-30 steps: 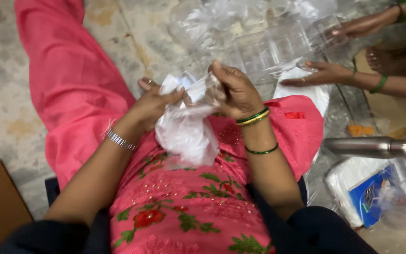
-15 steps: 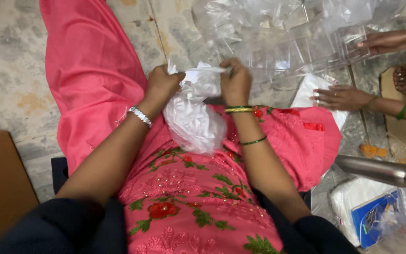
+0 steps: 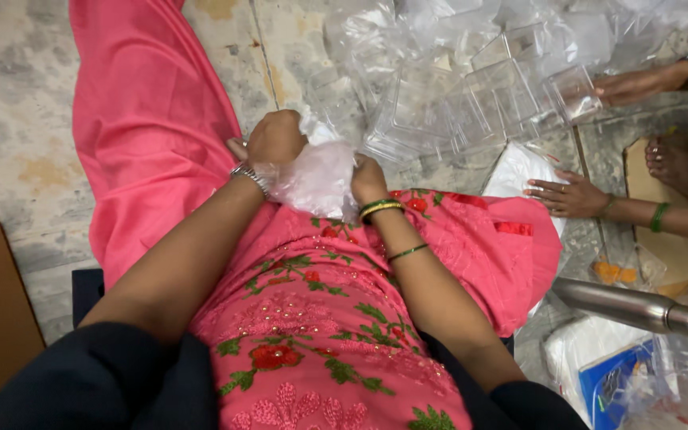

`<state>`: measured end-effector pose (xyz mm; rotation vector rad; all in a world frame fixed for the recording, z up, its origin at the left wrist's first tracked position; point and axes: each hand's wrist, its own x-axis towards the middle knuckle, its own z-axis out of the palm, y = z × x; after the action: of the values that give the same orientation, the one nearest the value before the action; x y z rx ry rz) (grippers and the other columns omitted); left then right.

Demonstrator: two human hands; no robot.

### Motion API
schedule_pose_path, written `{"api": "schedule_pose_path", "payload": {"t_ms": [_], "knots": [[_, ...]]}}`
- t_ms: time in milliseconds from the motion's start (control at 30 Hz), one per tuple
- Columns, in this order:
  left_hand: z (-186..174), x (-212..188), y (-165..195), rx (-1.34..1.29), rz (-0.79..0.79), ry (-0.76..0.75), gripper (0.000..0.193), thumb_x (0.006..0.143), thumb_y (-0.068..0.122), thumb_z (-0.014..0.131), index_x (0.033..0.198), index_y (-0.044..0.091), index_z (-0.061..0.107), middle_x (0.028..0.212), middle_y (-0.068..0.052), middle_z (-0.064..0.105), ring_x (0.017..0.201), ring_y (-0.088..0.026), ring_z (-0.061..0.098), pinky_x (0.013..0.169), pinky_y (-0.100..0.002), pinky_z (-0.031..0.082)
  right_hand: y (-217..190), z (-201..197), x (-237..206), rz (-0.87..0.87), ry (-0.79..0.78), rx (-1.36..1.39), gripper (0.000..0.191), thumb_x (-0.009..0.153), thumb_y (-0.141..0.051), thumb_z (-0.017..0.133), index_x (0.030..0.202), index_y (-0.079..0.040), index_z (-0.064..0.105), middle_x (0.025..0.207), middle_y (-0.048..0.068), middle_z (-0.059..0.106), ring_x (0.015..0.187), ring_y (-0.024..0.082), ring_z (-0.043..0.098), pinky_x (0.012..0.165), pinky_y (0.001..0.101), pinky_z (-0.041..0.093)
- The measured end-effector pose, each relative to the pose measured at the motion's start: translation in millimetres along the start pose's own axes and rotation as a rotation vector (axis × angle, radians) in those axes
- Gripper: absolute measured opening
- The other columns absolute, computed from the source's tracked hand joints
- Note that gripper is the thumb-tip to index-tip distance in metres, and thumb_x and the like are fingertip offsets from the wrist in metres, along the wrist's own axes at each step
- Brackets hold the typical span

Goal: The person sits on the floor and packs clear plastic boxes into thin plastic bags one at a time, opening each bag, inserting a box, and gathering the bag closed, placing finished bags aside while other workers handle boxes nearby.

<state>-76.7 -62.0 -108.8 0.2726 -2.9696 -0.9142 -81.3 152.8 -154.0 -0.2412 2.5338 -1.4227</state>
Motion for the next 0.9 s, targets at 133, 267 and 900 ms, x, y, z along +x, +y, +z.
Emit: {"api": "schedule_pose_path", "payload": {"t_ms": [133,267,900], "knots": [[-27.3,-3.0,-7.9,-0.610,0.023,0.201,0.016,0.085,0.016,0.076,0.096,0.004,0.075,0.087,-0.013,0.076,0.077,-0.024,0.076,0.068,-0.040,0.058,-19.5,5.4,-0.5,0.135,0.040,0.337,0.022,0.096,-0.006,0.063,0.115,0.002,0.072,0.095,0.005,0.075,0.080,0.014,0.066,0.072,0.0291,0.055],[-69.8,-26.2,-5.5,-1.339,-0.241,-0.184,0.020,0.098,0.020,0.075,0.107,0.002,0.073,0.090,-0.004,0.068,0.072,-0.011,0.063,0.059,-0.029,0.050,-55.2,-3.8,-14.4,-0.148,0.194,0.535,0.026,0.098,0.000,0.053,0.119,0.003,0.068,0.102,0.002,0.072,0.092,0.012,0.064,0.082,0.0251,0.054],[-148.6,-56.3,10.6,-1.470,-0.281,-0.355,0.050,0.083,0.012,0.059,0.130,-0.001,0.069,0.092,-0.011,0.073,0.083,-0.020,0.072,0.079,-0.033,0.059,-182.9,-50.0,-63.1,-0.368,-0.312,0.611,0.049,0.085,-0.009,0.053,0.133,-0.001,0.063,0.133,0.007,0.061,0.124,0.018,0.058,0.109,0.0306,0.043]]}}
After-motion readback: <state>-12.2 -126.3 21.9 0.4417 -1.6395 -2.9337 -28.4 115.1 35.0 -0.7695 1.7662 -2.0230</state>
